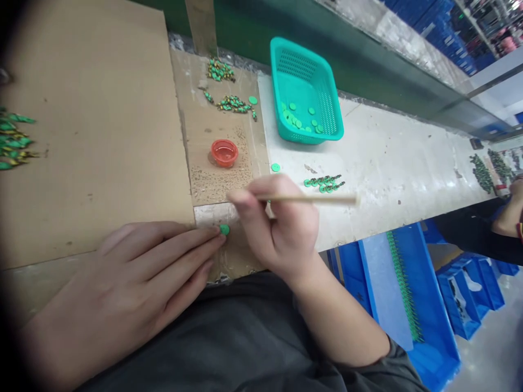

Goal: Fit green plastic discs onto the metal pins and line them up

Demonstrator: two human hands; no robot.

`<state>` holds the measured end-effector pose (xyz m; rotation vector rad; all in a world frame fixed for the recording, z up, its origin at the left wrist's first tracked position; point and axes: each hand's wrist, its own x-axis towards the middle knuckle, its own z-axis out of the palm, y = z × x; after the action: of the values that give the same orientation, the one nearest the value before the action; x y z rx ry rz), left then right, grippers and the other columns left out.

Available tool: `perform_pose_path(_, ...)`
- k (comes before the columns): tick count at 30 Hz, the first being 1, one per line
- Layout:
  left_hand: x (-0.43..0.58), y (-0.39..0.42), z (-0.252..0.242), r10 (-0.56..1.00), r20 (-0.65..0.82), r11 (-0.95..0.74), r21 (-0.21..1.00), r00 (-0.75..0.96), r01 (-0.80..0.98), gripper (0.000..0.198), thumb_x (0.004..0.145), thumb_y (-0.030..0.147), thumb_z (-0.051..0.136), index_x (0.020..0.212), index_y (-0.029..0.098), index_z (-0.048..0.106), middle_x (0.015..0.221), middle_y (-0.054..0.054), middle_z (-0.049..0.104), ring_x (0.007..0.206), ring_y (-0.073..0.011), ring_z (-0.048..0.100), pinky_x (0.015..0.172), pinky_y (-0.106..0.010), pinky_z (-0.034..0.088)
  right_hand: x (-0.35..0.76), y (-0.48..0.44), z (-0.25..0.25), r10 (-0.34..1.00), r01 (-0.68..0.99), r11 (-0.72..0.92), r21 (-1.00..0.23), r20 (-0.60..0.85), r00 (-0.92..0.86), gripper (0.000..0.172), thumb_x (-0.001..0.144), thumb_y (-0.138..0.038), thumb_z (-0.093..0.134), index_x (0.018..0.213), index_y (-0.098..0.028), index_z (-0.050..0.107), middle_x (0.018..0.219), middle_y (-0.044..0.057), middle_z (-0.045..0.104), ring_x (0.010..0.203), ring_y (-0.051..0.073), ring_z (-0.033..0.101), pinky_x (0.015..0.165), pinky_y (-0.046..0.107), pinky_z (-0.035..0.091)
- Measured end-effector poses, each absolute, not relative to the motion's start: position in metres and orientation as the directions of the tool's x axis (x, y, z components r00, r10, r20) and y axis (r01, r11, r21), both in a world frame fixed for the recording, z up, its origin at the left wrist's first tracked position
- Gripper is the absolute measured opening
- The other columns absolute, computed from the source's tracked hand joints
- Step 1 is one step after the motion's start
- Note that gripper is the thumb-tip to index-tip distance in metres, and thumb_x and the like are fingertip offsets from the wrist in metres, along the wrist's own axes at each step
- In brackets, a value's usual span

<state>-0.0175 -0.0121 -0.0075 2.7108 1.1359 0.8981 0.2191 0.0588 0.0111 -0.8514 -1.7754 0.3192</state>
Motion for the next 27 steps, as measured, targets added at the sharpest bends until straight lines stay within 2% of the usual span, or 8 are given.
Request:
perform_pose_path(3,-0.019,-0.011,-0.008,0.657,0.503,-0.735,0.26,0.562,0.626,0.028,0.123,0.022,0.06,0.143,0.019,0.08,0.136,-0.006,0.091,0.113,-0.0295,0.079,0.099,-0.051,0.059,0.211,0.092,0.024,0.739,0.403,0.64,-0.655,0.668,-0.088,0.023,0.127,-0.048,0.069,0.111,-0.031,0.069,0.088,-0.002,0.072,0.073,0.018,0.072,0.068,0.038,0.064)
perform_pose_path(6,-0.02,-0.01,-0.01,0.65,0.507,-0.74,0.253,0.566,0.623,0.029,0.123,0.019,0.058,0.141,0.018,0.081,0.135,-0.004,0.091,0.114,-0.0283,0.079,0.101,-0.05,0.057,0.204,0.123,0.027,0.744,0.383,0.648,-0.658,0.655,-0.132,0.029,0.128,-0.052,0.066,0.109,-0.03,0.066,0.087,-0.004,0.07,0.074,0.016,0.072,0.067,0.034,0.062)
perform_pose_path(10,-0.021,-0.009,-0.011,0.633,0.512,-0.753,0.23,0.581,0.617,0.03,0.123,0.018,0.057,0.139,0.014,0.081,0.135,-0.006,0.091,0.114,-0.0289,0.076,0.102,-0.051,0.056,0.201,0.142,0.02,0.707,0.391,0.697,-0.601,0.668,-0.233,0.031,0.129,-0.045,0.065,0.103,-0.028,0.061,0.087,-0.006,0.067,0.073,0.012,0.069,0.069,0.03,0.057)
perform_pose_path(13,-0.02,-0.01,-0.011,0.634,0.512,-0.752,0.235,0.58,0.616,0.03,0.122,0.018,0.057,0.137,0.015,0.082,0.134,-0.006,0.091,0.114,-0.0291,0.076,0.101,-0.051,0.056,0.201,0.143,0.016,0.675,0.363,0.732,-0.576,0.684,-0.276,0.03,0.129,-0.039,0.066,0.101,-0.028,0.059,0.09,-0.005,0.067,0.078,0.012,0.07,0.075,0.029,0.059)
perform_pose_path(18,-0.021,-0.01,-0.011,0.642,0.509,-0.75,0.261,0.573,0.608,0.031,0.12,0.019,0.059,0.138,0.018,0.083,0.134,-0.005,0.091,0.112,-0.0297,0.077,0.097,-0.052,0.058,0.2,0.144,0.014,0.691,0.383,0.718,-0.581,0.658,-0.298,0.031,0.13,-0.041,0.062,0.102,-0.029,0.057,0.097,-0.003,0.069,0.086,0.015,0.072,0.083,0.033,0.062)
perform_pose_path(27,-0.022,-0.01,-0.012,0.65,0.512,-0.746,0.285,0.562,0.602,0.031,0.117,0.017,0.063,0.139,0.02,0.084,0.134,-0.006,0.091,0.112,-0.0297,0.077,0.097,-0.051,0.059,0.2,0.146,0.012,0.7,0.405,0.709,-0.578,0.647,-0.302,0.033,0.13,-0.041,0.061,0.1,-0.03,0.055,0.095,-0.003,0.067,0.083,0.015,0.069,0.08,0.033,0.06)
